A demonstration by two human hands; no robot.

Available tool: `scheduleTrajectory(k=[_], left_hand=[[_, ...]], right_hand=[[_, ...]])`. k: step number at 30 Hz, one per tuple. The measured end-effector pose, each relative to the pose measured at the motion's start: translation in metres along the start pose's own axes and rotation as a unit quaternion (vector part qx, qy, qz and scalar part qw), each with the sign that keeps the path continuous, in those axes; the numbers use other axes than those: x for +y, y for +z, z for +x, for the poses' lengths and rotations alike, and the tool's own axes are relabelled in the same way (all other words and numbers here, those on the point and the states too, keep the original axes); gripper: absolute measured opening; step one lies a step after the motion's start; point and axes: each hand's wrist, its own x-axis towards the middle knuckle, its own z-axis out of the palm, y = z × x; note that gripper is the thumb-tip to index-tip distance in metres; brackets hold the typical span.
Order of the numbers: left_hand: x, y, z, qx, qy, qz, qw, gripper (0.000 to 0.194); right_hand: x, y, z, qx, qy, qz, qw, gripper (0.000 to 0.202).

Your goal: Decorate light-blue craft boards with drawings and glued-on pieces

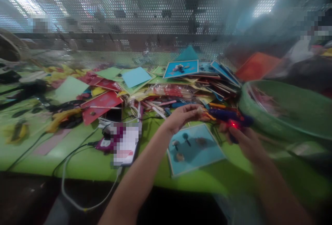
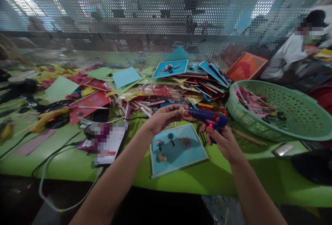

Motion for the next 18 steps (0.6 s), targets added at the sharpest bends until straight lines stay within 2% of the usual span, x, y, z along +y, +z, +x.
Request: scheduleTrajectory(k=[10, 18], left_hand=[[-0.0021, -0.0003, 0.0021, 0.023, -0.003, -0.026, 0.999, 0.032], [0.0008, 0.0026, 0.0000, 0.004, -0.012, 0.006, 1.000, 0.040]], right_hand=[[0.0011, -0.0025, -0.0002, -0.009, 0.000, -0.016, 1.000, 0.036], [-0.0003, 0.0006, 0.0017, 0.004, -0.006, -0.008, 1.000, 0.039]])
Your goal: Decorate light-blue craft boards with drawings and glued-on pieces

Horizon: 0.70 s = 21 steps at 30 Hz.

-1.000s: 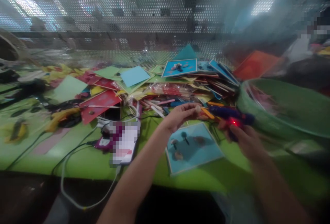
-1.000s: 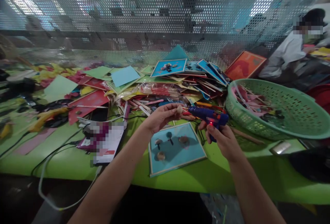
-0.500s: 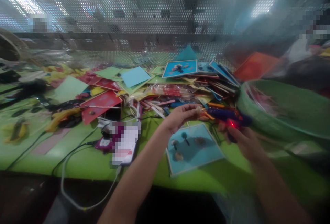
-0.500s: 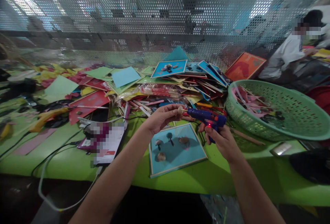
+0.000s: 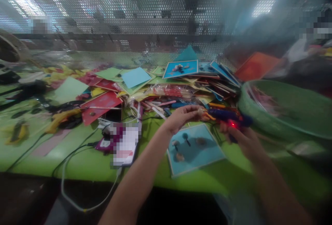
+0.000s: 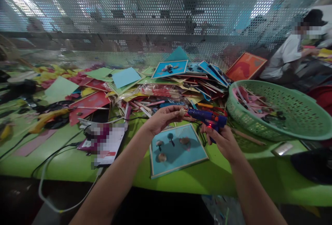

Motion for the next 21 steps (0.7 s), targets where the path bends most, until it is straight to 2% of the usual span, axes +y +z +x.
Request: scheduleTrajectory(k=[4, 10, 15, 21], left_hand=[[0.0017, 0.0008, -0.0013, -0.001, 0.013, -0.005, 1.000, 0.042], [-0.0009, -0.0037, 0.0009, 0.012, 0.017, -0.017, 1.000, 0.047], [-0.0004, -0.0024, 0.0004, -0.007, 0.008, 0.003, 1.000, 0.038], [-0.0011, -0.0030, 0.0010, -0.004, 0.020, -0.009, 1.000, 0.041]], right_hand=[[-0.0022, 0.0007, 0.0000, 0.012, 0.008, 0.005, 1.000, 0.041], [-0.0036, 0.0009, -0.0005, -0.002, 0.014, -0.013, 1.000, 0.040], [-0.0035, 0.0025, -0.0006, 0.014, 0.017, 0.005, 1.000, 0.043], [-0.0023, 0.0013, -0.0010, 0.006, 0.023, 0.005, 1.000, 0.041]])
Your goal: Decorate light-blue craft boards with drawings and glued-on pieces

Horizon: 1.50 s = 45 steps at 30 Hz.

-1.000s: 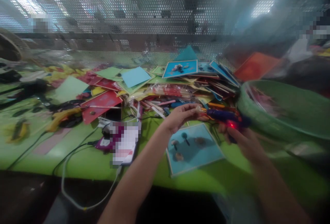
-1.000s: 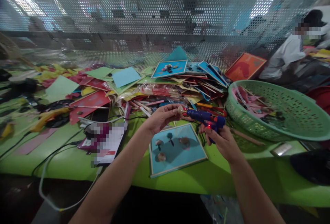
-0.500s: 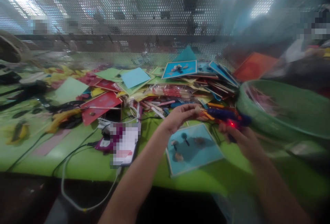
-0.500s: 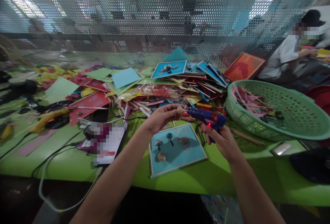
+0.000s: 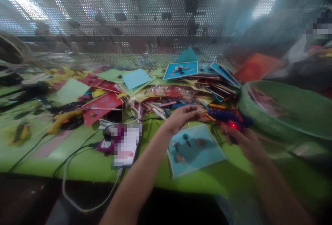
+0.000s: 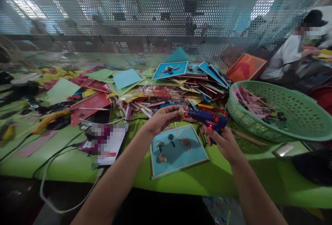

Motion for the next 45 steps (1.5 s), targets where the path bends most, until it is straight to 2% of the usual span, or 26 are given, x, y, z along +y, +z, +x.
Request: scheduleTrajectory(k=[7, 14, 18, 27, 31, 38, 45], left_hand=[[-0.0021, -0.0017, 0.0020, 0.023, -0.003, -0.018, 1.000, 0.037], [-0.0005, -0.0002, -0.0009, -0.001, -0.005, -0.013, 1.000, 0.033], [-0.0001, 0.0001, -0.0002, 0.018, -0.008, -0.004, 1.000, 0.033], [0.0021, 0.0034, -0.0008, 0.008, -0.015, 0.028, 0.999, 0.040], [0.0022, 0.0027, -0.0020, 0.001, -0.001, 0.008, 1.000, 0.044], [0.0000, 0.0008, -0.0006, 0.025, -0.004, -0.019, 0.999, 0.033], [0.0008, 0.0023, -0.0008, 0.020, -0.006, -0.023, 1.000, 0.027]], right_hand=[[0.0052, -0.0034, -0.0012, -0.007, 0.006, -0.027, 1.000, 0.038], [-0.0005, -0.0023, -0.0016, -0.001, 0.002, -0.018, 1.000, 0.040], [0.0037, -0.0032, -0.0022, -0.010, 0.003, -0.035, 0.999, 0.035], [0.0038, -0.0024, -0.0013, 0.001, -0.002, -0.023, 1.000, 0.035], [0.0024, -0.0019, -0.0016, 0.008, -0.001, -0.017, 1.000, 0.036], [0.0087, -0.0056, -0.0017, -0.003, 0.001, -0.036, 0.999, 0.034], [0.0076, -0.0041, -0.0016, -0.003, -0.011, -0.025, 1.000, 0.035]])
